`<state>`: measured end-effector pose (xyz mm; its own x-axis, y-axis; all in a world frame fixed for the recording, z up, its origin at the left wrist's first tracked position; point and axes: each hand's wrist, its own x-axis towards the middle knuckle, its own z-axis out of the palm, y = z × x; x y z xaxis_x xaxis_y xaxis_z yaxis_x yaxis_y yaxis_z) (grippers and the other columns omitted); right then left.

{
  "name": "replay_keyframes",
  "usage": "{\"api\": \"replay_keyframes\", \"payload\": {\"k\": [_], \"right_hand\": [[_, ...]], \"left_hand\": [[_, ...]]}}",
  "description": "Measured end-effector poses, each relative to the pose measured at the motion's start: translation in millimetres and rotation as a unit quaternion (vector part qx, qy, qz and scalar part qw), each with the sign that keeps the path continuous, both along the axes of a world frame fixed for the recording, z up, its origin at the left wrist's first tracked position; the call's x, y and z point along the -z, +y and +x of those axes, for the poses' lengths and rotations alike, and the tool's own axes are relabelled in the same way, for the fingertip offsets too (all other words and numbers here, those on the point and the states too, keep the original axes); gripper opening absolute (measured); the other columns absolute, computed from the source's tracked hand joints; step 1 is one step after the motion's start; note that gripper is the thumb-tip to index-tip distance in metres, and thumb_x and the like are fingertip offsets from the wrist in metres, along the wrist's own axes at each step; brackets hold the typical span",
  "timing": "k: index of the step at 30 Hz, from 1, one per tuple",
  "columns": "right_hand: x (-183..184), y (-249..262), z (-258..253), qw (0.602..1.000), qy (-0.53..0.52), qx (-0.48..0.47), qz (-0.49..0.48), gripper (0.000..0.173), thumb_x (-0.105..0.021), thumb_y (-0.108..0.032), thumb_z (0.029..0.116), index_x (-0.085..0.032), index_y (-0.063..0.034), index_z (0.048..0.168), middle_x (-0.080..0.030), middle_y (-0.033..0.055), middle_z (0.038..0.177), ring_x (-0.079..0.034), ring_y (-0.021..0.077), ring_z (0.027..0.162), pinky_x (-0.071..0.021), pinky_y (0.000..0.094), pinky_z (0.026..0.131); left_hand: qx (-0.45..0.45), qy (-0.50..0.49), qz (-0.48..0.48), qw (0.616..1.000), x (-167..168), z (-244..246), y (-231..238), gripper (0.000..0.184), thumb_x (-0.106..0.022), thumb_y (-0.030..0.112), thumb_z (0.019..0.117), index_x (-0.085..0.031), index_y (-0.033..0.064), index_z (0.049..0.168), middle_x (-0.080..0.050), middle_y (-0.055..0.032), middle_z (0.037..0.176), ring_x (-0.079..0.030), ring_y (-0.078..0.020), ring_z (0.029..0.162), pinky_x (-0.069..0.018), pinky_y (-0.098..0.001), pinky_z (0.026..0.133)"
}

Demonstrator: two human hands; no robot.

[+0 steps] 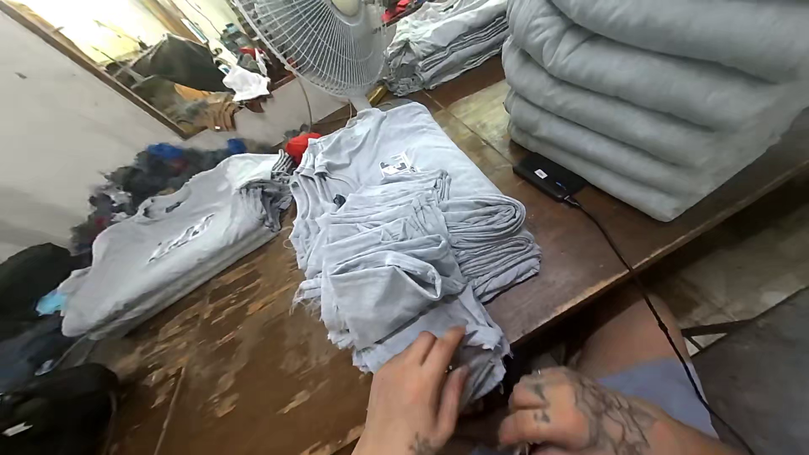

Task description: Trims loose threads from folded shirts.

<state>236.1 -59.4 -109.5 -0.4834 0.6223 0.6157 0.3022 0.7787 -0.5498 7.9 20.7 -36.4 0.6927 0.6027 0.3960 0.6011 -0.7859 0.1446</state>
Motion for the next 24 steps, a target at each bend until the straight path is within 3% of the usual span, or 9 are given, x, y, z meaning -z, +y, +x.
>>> {"api": "replay_keyframes", "payload": {"k": [2, 6, 8, 10, 12, 16, 18, 21, 24], "right_hand": [[-14, -4, 3, 0.999, -0.026, -0.015, -0.027, 0.029, -0.051, -0.027, 0.1074, -0.075, -0.0097, 0.11, -0.073, 0.0091, 0.084, -0.071, 0.0213, 0.08, -0.0581, 0.0347, 0.075], [-40, 10, 12, 0.997, -0.058, -0.034, 0.035, 0.05, -0.043, -0.031, 0.1101, -0.066, -0.0061, 0.073, -0.061, 0.0078, 0.062, -0.065, 0.0235, 0.068, -0.0523, 0.0359, 0.081], [-44, 19, 4, 0.994, -0.064, -0.054, 0.064, 0.046, -0.046, -0.031, 0.1092, -0.067, -0.0074, 0.076, -0.061, 0.0076, 0.066, -0.065, 0.0252, 0.075, -0.0517, 0.0367, 0.083], [-45, 30, -10, 0.99, -0.078, -0.072, 0.089, 0.033, -0.049, -0.025, 0.1075, -0.072, -0.0092, 0.089, -0.067, 0.0074, 0.078, -0.067, 0.0255, 0.086, -0.0527, 0.0381, 0.087], [-48, 42, -29, 0.984, -0.106, -0.066, 0.125, 0.03, -0.05, -0.027, 0.1072, -0.073, -0.0116, 0.096, -0.071, 0.0074, 0.092, -0.068, 0.0259, 0.101, -0.0517, 0.0411, 0.096], [-63, 100, -62, 0.967, -0.154, 0.072, 0.191, 0.037, -0.066, -0.044, 0.093, -0.075, -0.0133, 0.113, -0.068, 0.0189, 0.131, -0.058, 0.0402, 0.132, -0.0402, 0.0672, 0.111], [-84, 146, -74, 0.967, -0.176, 0.125, 0.132, 0.051, -0.076, -0.044, 0.0872, -0.071, -0.0148, 0.128, -0.057, 0.0272, 0.144, -0.047, 0.0499, 0.14, -0.0303, 0.0768, 0.112], [-114, 193, -93, 0.955, -0.267, 0.126, -0.03, 0.064, -0.058, -0.051, 0.0999, -0.043, -0.0274, 0.158, -0.034, 0.0338, 0.159, -0.025, 0.0586, 0.149, -0.012, 0.0828, 0.113], [-129, 208, -110, 0.937, -0.315, 0.096, -0.12, 0.076, -0.053, -0.058, 0.1004, -0.028, -0.0268, 0.164, -0.021, 0.0338, 0.165, -0.015, 0.058, 0.152, -0.007, 0.0813, 0.114]], "left_hand": [[-0.055, -0.049, -0.082, 0.994, 14, -8, -2, 0.05, -0.064, 0.053, 0.0932, -0.066, 0.0081, 0.115, -0.066, -0.0028, 0.075, -0.061, -0.0147, 0.056, -0.0514, -0.0354, 0.047], [-0.016, 0.069, -0.237, 0.969, 15, -47, 11, 0.029, -0.073, 0.037, 0.0898, -0.068, 0.008, 0.094, -0.065, -0.0067, 0.067, -0.067, -0.0247, 0.06, -0.0547, -0.0502, 0.054], [-0.077, -0.182, -0.1, 0.975, -10, -72, 13, 0.01, -0.067, 0.017, 0.0883, -0.066, 0.0076, 0.085, -0.062, 0.0018, 0.066, -0.061, -0.0086, 0.058, -0.0535, -0.0296, 0.056], [-0.11, -0.514, 0.07, 0.848, -45, -73, 23, 0.015, -0.05, 0.013, 0.1049, -0.054, 0.0156, 0.091, -0.058, 0.0122, 0.065, -0.056, 0.0016, 0.054, -0.049, -0.0153, 0.051], [-0.034, -0.627, 0.126, 0.768, -67, -64, 26, 0.016, -0.048, 0.024, 0.1076, -0.058, 0.0235, 0.095, -0.058, 0.0142, 0.064, -0.054, 0.0016, 0.05, -0.0462, -0.014, 0.046], [0.028, -0.469, -0.017, 0.883, -42, -25, 13, 0.021, -0.052, 0.041, 0.1058, -0.07, 0.0308, 0.11, -0.066, 0.0189, 0.086, -0.058, 0.0095, 0.067, -0.0481, -0.0084, 0.058], [0.023, -0.472, -0.08, 0.877, -22, -20, 16, 0.024, -0.049, 0.042, 0.1063, -0.069, 0.0291, 0.109, -0.06, 0.0173, 0.076, -0.052, 0.0098, 0.059, -0.0439, -0.0082, 0.053], [0.025, -0.474, -0.159, 0.866, 3, -22, 5, 0.026, -0.048, 0.046, 0.1054, -0.07, 0.0304, 0.108, -0.059, 0.0167, 0.074, -0.051, 0.0105, 0.059, -0.0441, -0.0082, 0.054], [0.01, -0.302, -0.194, 0.933, 22, -24, -4, 0.036, -0.05, 0.033, 0.1069, -0.07, 0.0035, 0.106, -0.066, -0.0028, 0.08, -0.056, -0.0015, 0.063, -0.0501, -0.019, 0.062]]}}
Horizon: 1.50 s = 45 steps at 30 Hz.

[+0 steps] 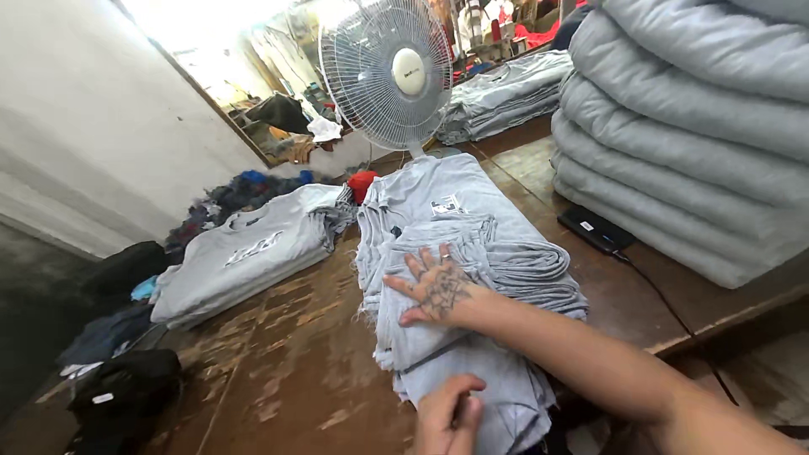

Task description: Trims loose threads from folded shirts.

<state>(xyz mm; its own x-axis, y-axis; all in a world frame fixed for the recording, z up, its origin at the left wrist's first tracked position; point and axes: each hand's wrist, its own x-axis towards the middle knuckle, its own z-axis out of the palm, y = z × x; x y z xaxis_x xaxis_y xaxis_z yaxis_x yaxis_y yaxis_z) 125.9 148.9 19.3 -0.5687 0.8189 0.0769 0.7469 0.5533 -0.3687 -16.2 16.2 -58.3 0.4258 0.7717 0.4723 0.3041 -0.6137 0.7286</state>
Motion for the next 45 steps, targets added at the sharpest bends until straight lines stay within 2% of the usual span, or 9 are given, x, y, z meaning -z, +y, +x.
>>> {"api": "replay_keyframes", "payload": {"k": [8, 16, 19, 22, 27, 32, 35, 40, 45], "right_hand": [[19, -38, 89, 0.983, 0.123, -0.025, 0.137, 0.067, -0.058, -0.056, 0.0978, -0.054, -0.0139, 0.15, -0.052, 0.0241, 0.151, -0.042, 0.0439, 0.146, -0.0227, 0.0699, 0.119], [91, -130, 122, 0.883, 0.331, 0.118, 0.311, 0.04, -0.049, -0.046, 0.106, -0.07, -0.0126, 0.11, -0.073, 0.0077, 0.099, -0.069, 0.016, 0.098, -0.0556, 0.0328, 0.09], [125, -137, 84, 0.941, 0.256, 0.032, 0.219, 0.051, -0.062, -0.053, 0.0945, -0.072, -0.0104, 0.12, -0.071, 0.0118, 0.095, -0.07, 0.0242, 0.082, -0.0597, 0.0404, 0.068], [129, -130, 84, 0.928, 0.234, 0.043, 0.288, 0.018, -0.072, -0.017, 0.0746, -0.072, -0.0076, 0.09, -0.067, 0.0125, 0.085, -0.069, 0.0245, 0.07, -0.0585, 0.0377, 0.056], [147, -164, 103, 0.94, 0.198, 0.0, 0.279, 0.011, -0.061, -0.016, 0.0872, -0.071, -0.0126, 0.086, -0.068, 0.0066, 0.086, -0.069, 0.0221, 0.081, -0.0576, 0.0379, 0.07], [141, -158, 108, 0.936, 0.246, 0.04, 0.247, 0.029, -0.06, -0.035, 0.0974, -0.073, -0.0194, 0.119, -0.068, 0.0105, 0.1, -0.067, 0.0226, 0.092, -0.0565, 0.0342, 0.078], [155, -160, 115, 0.922, 0.303, 0.017, 0.242, 0.017, -0.058, -0.019, 0.1009, -0.072, -0.011, 0.096, -0.067, 0.0076, 0.087, -0.067, 0.0189, 0.09, -0.0552, 0.0303, 0.093], [141, -187, 164, 0.943, 0.292, -0.004, 0.161, 0.027, -0.052, -0.024, 0.1047, -0.068, -0.0093, 0.087, -0.066, 0.0019, 0.078, -0.069, 0.0091, 0.085, -0.0492, 0.0286, 0.109], [122, -174, 139, 0.94, 0.272, 0.021, 0.203, 0.033, -0.051, -0.038, 0.1063, -0.07, -0.0111, 0.104, -0.069, 0.0042, 0.087, -0.069, 0.0148, 0.089, -0.0518, 0.0323, 0.1]], "left_hand": [[-0.048, 0.308, -0.046, 0.949, 1, 4, -24, 0.05, -0.078, 0.045, 0.0854, -0.073, 0.0012, 0.108, -0.075, -0.015, 0.09, -0.074, -0.0323, 0.081, -0.0593, -0.0547, 0.072], [0.058, 0.189, -0.074, 0.978, 6, -13, 0, 0.017, -0.059, 0.003, 0.0927, -0.069, -0.0073, 0.101, -0.069, -0.019, 0.092, -0.069, -0.0294, 0.081, -0.0567, -0.0486, 0.072], [0.021, 0.171, -0.005, 0.985, 5, -1, 0, 0.018, -0.055, 0.007, 0.0969, -0.069, -0.0049, 0.099, -0.069, -0.0137, 0.078, -0.068, -0.0202, 0.067, -0.0577, -0.0389, 0.064], [0.082, 0.124, 0.009, 0.989, -8, -11, -5, 0.018, -0.062, 0.008, 0.0957, -0.071, -0.0069, 0.088, -0.07, -0.0136, 0.073, -0.067, -0.0099, 0.065, -0.056, -0.0251, 0.065], [0.109, 0.313, -0.14, 0.933, -10, -33, -7, 0.023, -0.065, 0.019, 0.0978, -0.076, -0.001, 0.094, -0.074, -0.0135, 0.08, -0.073, -0.024, 0.074, -0.0589, -0.0481, 0.072], [0.104, -0.052, -0.116, 0.986, 2, 24, -1, 0.05, -0.042, 0.056, 0.1042, -0.065, 0.0144, 0.12, -0.057, 0.0099, 0.072, -0.05, 0.0089, 0.059, -0.0441, -0.0099, 0.055], [0.069, -0.114, -0.184, 0.974, 19, 61, 8, 0.072, -0.035, 0.063, 0.1034, -0.051, -0.0004, 0.132, -0.047, 0.0088, 0.069, -0.043, 0.0024, 0.054, -0.04, -0.0172, 0.048], [0.067, -0.251, -0.246, 0.934, 33, 49, 9, 0.051, -0.043, 0.06, 0.1024, -0.047, 0.0166, 0.129, -0.055, 0.0127, 0.073, -0.05, 0.0036, 0.055, -0.0426, -0.0143, 0.047], [0.077, -0.252, -0.202, 0.943, 33, 55, 9, 0.045, -0.048, 0.046, 0.1059, -0.051, 0.0104, 0.133, -0.061, 0.0118, 0.081, -0.052, 0.005, 0.062, -0.0442, -0.013, 0.053]]}}
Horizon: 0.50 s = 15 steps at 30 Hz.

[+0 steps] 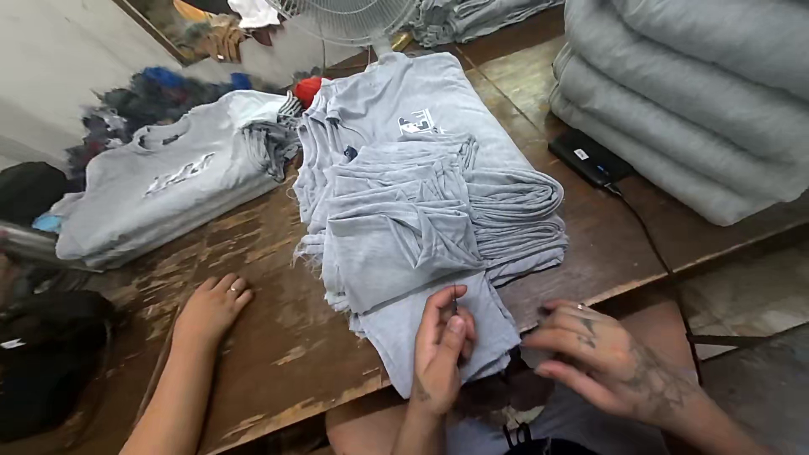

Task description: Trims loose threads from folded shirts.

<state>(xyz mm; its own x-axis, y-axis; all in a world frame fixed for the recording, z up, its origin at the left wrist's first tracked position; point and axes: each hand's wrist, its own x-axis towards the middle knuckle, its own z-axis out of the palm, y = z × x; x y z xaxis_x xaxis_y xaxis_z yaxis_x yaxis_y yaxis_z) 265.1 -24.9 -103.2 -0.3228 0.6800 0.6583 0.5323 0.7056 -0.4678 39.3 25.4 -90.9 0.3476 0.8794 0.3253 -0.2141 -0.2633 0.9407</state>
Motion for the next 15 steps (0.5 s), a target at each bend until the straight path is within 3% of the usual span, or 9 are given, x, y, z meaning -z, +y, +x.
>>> {"api": "replay_keyframes", "payload": {"k": [2, 4, 8, 10, 12, 13, 15], "right_hand": [[4, 12, -14, 0.999, -0.004, 0.029, 0.012, 0.031, -0.056, -0.038, 0.1033, -0.073, -0.0124, 0.109, -0.07, 0.006, 0.093, -0.068, 0.0177, 0.092, -0.0548, 0.0304, 0.09], [17, 20, -24, 0.999, -0.016, 0.052, 0.004, 0.025, -0.061, -0.033, 0.0987, -0.076, -0.0133, 0.104, -0.071, 0.0075, 0.095, -0.069, 0.0206, 0.092, -0.0566, 0.0327, 0.084], [27, 25, -28, 0.998, -0.021, 0.051, 0.003, 0.019, -0.061, -0.026, 0.0974, -0.076, -0.0138, 0.095, -0.07, 0.0067, 0.091, -0.067, 0.0224, 0.089, -0.0535, 0.0361, 0.086], [27, 28, -27, 1.0, -0.006, 0.023, 0.018, 0.017, -0.062, -0.02, 0.0958, -0.075, -0.0113, 0.089, -0.071, 0.0064, 0.088, -0.068, 0.0208, 0.088, -0.0544, 0.0318, 0.085], [29, 30, -20, 0.999, 0.039, -0.02, 0.016, 0.021, -0.06, -0.019, 0.0996, -0.073, -0.0072, 0.088, -0.073, 0.0076, 0.088, -0.071, 0.0184, 0.092, -0.0543, 0.0291, 0.095], [28, 28, -15, 0.997, 0.071, -0.041, 0.001, 0.025, -0.058, -0.02, 0.1024, -0.072, -0.0055, 0.088, -0.074, 0.0079, 0.088, -0.073, 0.0165, 0.095, -0.0525, 0.0293, 0.102], [27, 23, -5, 0.989, 0.123, -0.069, -0.04, 0.032, -0.053, -0.026, 0.1069, -0.068, -0.0042, 0.09, -0.073, 0.0078, 0.088, -0.073, 0.0135, 0.097, -0.0517, 0.0314, 0.107]], "left_hand": [[-0.008, 0.024, 0.031, 0.999, 0, 1, -2, 0.048, -0.05, 0.042, 0.106, -0.053, 0.0057, 0.137, -0.063, 0.0107, 0.085, -0.053, 0.0056, 0.065, -0.0449, -0.0125, 0.055], [-0.014, 0.047, 0.055, 0.997, 1, -2, -6, 0.052, -0.051, 0.04, 0.1062, -0.051, 0.0012, 0.141, -0.064, 0.009, 0.087, -0.053, 0.0053, 0.067, -0.0451, -0.0132, 0.057], [-0.005, 0.062, 0.06, 0.996, 2, -7, -7, 0.059, -0.051, 0.041, 0.1056, -0.046, -0.0012, 0.146, -0.065, 0.0085, 0.089, -0.054, 0.0057, 0.068, -0.0461, -0.0133, 0.059], [0.001, 0.067, 0.054, 0.996, 1, -9, -7, 0.058, -0.052, 0.04, 0.1051, -0.042, -0.0005, 0.146, -0.066, 0.0083, 0.09, -0.055, 0.0052, 0.069, -0.0467, -0.014, 0.059], [0.004, 0.107, 0.075, 0.991, 0, -9, -7, 0.051, -0.052, 0.035, 0.1054, -0.045, -0.0018, 0.139, -0.066, 0.0059, 0.091, -0.057, 0.004, 0.073, -0.048, -0.0151, 0.062], [0.004, 0.143, 0.096, 0.985, 0, -9, -6, 0.047, -0.052, 0.032, 0.1051, -0.049, -0.0038, 0.136, -0.066, 0.0024, 0.093, -0.059, 0.002, 0.076, -0.0497, -0.0163, 0.065], [0.008, 0.224, 0.142, 0.964, -4, -12, -6, 0.041, -0.055, 0.023, 0.1018, -0.059, -0.0057, 0.131, -0.068, -0.0084, 0.103, -0.064, -0.0055, 0.088, -0.055, -0.0219, 0.078]]}}
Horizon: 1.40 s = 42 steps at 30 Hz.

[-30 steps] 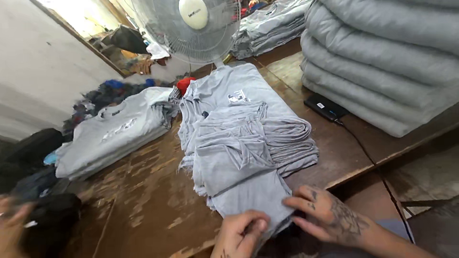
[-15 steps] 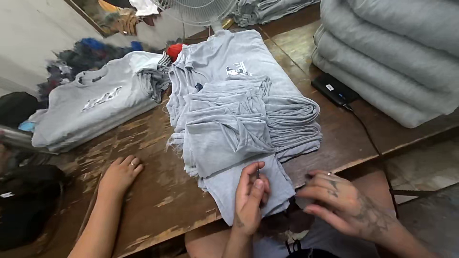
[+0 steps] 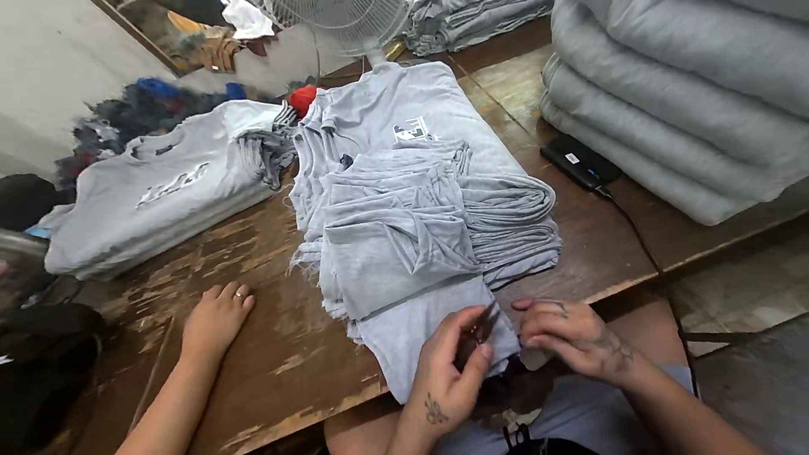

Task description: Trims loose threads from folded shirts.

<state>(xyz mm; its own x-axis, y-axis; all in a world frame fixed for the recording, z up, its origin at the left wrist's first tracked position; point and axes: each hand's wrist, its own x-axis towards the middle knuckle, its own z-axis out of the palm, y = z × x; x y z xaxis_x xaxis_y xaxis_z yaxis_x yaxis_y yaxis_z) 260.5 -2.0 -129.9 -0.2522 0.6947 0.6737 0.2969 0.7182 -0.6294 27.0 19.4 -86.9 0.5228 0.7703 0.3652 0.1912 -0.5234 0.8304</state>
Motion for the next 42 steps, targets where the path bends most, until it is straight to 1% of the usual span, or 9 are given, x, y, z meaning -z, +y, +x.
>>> {"api": "replay_keyframes", "payload": {"k": [6, 15, 20, 24, 27, 32, 36, 40, 42], "right_hand": [[0, -8, -1, 0.999, 0.02, -0.007, -0.034, 0.04, -0.04, -0.034, 0.1116, -0.057, -0.0048, 0.091, -0.063, 0.0088, 0.086, -0.068, 0.0136, 0.093, -0.0493, 0.0342, 0.109], [0, -14, -10, 0.993, 0.102, -0.021, -0.059, 0.042, -0.041, -0.039, 0.1108, -0.054, -0.006, 0.088, -0.059, 0.007, 0.083, -0.066, 0.0099, 0.09, -0.0422, 0.0371, 0.115], [2, -17, -7, 0.992, 0.112, -0.037, -0.048, 0.054, -0.046, -0.048, 0.1077, -0.05, -0.0073, 0.073, -0.052, 0.005, 0.065, -0.062, 0.0104, 0.069, -0.0456, 0.0379, 0.111], [-10, -17, -18, 0.998, 0.009, 0.06, -0.014, 0.037, -0.061, -0.047, 0.1004, -0.071, -0.0113, 0.103, -0.065, 0.0075, 0.097, -0.065, 0.0115, 0.097, -0.0532, 0.0257, 0.095], [-2, -9, -36, 0.984, -0.114, 0.115, 0.068, 0.018, -0.062, -0.031, 0.1, -0.075, -0.019, 0.105, -0.07, 0.0139, 0.118, -0.064, 0.0296, 0.118, -0.0513, 0.0417, 0.102], [-14, -39, -10, 0.985, -0.132, 0.062, 0.091, 0.023, -0.051, -0.028, 0.1072, -0.065, -0.0161, 0.094, -0.062, 0.0009, 0.084, -0.062, 0.0156, 0.09, -0.0517, 0.0292, 0.089], [-22, -62, 0, 0.977, -0.19, -0.095, -0.022, 0.048, -0.049, -0.039, 0.1065, -0.068, -0.0096, 0.074, -0.064, 0.0053, 0.066, -0.066, 0.0195, 0.069, -0.0542, 0.0334, 0.068], [-22, -28, -25, 0.984, -0.156, 0.058, 0.064, 0.033, -0.052, -0.046, 0.1046, -0.073, -0.0203, 0.106, -0.067, 0.0043, 0.097, -0.064, 0.0194, 0.099, -0.0537, 0.0327, 0.088], [-15, -7, -41, 0.979, -0.162, 0.079, 0.095, 0.018, -0.059, -0.03, 0.1009, -0.074, -0.0199, 0.103, -0.071, 0.0106, 0.116, -0.063, 0.0302, 0.118, -0.0518, 0.0441, 0.1]], "left_hand": [[0.045, 0.17, 0.121, 0.977, -6, -15, -3, 0.03, -0.063, 0.019, 0.0951, -0.07, 0.0052, 0.121, -0.069, -0.0104, 0.102, -0.067, -0.0173, 0.089, -0.0578, -0.0306, 0.077], [-0.004, 0.199, 0.191, 0.961, -4, -6, -10, 0.029, -0.06, 0.015, 0.0954, -0.073, 0.0061, 0.119, -0.07, -0.0089, 0.093, -0.069, -0.0176, 0.073, -0.0572, -0.0319, 0.059], [-0.046, 0.068, 0.049, 0.995, -3, -9, -7, 0.035, -0.062, 0.017, 0.0964, -0.066, -0.0031, 0.124, -0.069, -0.0082, 0.099, -0.065, -0.0075, 0.085, -0.0557, -0.022, 0.077], [-0.051, -0.078, -0.068, 0.993, -3, -12, -4, 0.039, -0.063, 0.017, 0.0983, -0.058, -0.0039, 0.13, -0.067, 0.0036, 0.097, -0.063, 0.0013, 0.078, -0.0556, -0.0174, 0.067], [-0.064, -0.083, -0.07, 0.992, -2, -10, -5, 0.039, -0.062, 0.015, 0.0982, -0.056, -0.0071, 0.13, -0.067, 0.003, 0.096, -0.062, 0.0003, 0.074, -0.0549, -0.0177, 0.062], [-0.066, 0.001, 0.01, 0.998, 6, -26, -7, 0.041, -0.058, 0.027, 0.1028, -0.061, -0.0023, 0.132, -0.068, -0.0045, 0.097, -0.063, -0.0037, 0.081, -0.0557, -0.0208, 0.072], [-0.046, -0.089, -0.074, 0.992, 1, -37, -6, 0.041, -0.055, 0.033, 0.1049, -0.056, 0.0054, 0.136, -0.068, 0.0054, 0.098, -0.064, 0.0006, 0.074, -0.0555, -0.0183, 0.06], [-0.086, -0.095, -0.077, 0.989, -4, -19, 0, 0.039, -0.054, 0.017, 0.1026, -0.053, -0.007, 0.133, -0.066, 0.0027, 0.094, -0.062, -0.0009, 0.07, -0.0542, -0.0181, 0.056], [-0.128, -0.04, -0.037, 0.99, -1, -13, -2, 0.039, -0.055, 0.015, 0.1005, -0.057, -0.0091, 0.13, -0.066, -0.0003, 0.09, -0.061, -0.0021, 0.069, -0.0531, -0.019, 0.057]]}}
